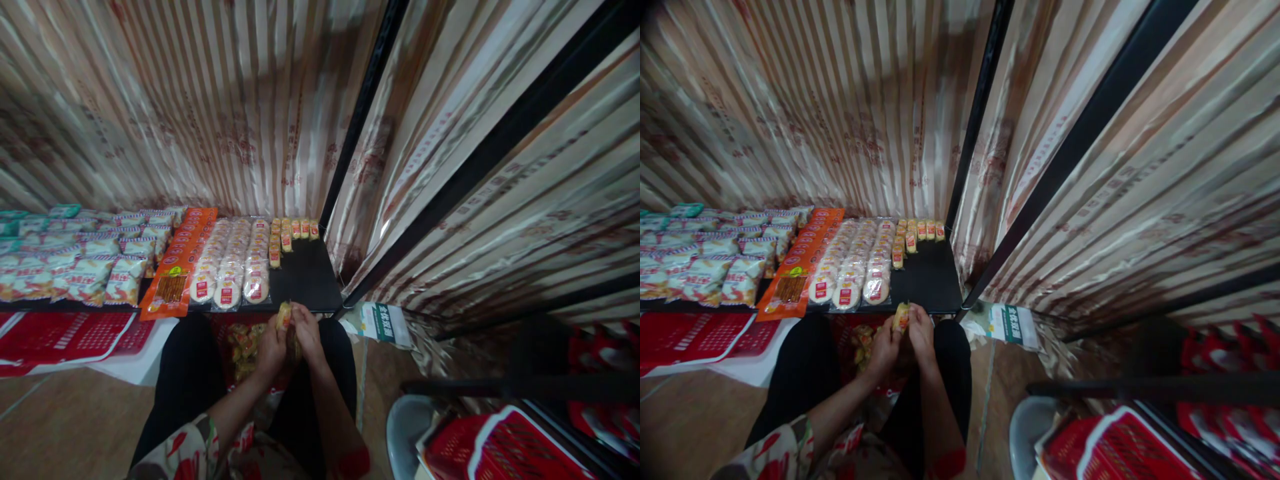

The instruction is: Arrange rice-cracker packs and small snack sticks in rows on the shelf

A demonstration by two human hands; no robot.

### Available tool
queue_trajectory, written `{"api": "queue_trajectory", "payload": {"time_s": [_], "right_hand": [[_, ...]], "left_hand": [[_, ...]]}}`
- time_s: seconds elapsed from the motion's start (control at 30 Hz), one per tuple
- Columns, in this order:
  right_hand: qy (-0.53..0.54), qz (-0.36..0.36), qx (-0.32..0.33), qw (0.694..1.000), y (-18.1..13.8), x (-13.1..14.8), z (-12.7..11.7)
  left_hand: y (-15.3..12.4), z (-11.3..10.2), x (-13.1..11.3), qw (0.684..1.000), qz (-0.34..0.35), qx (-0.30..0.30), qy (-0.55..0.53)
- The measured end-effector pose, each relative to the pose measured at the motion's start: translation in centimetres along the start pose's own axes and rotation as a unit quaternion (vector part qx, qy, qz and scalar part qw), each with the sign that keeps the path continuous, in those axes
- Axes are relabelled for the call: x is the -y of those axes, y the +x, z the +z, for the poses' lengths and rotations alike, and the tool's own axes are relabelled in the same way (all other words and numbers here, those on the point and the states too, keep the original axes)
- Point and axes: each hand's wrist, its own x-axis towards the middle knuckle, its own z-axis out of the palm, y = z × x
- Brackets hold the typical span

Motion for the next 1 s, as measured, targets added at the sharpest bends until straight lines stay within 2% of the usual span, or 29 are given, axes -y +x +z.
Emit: {"api": "queue_trajectory", "payload": {"time_s": [0.1,0.33,0.43,0.63,0.87,1.0], "right_hand": [[0.037,0.028,0.018,0.999,0.1,-0.2,0.1],[0.064,0.025,0.037,0.997,0.0,0.2,-0.2],[0.068,0.013,0.028,0.997,0.0,0.5,-0.2],[0.068,0.008,0.016,0.998,0.0,1.2,-0.1],[0.057,0.009,-0.003,0.998,0.5,1.3,-0.3],[0.036,-0.003,-0.023,0.999,0.8,1.8,-0.7]], "left_hand": [[0.0,-0.2,-0.4,1.0,-0.025,0.003,-0.005],[0.6,0.1,-0.8,0.998,-0.056,0.024,0.001],[1.1,0.4,-0.7,0.998,-0.058,0.031,-0.016],[2.4,1.0,-0.9,0.999,-0.03,-0.025,-0.012],[3.4,1.1,-1.7,0.999,-0.017,-0.014,-0.029],[3.7,1.1,-2.5,0.999,-0.039,0.002,-0.02]]}}
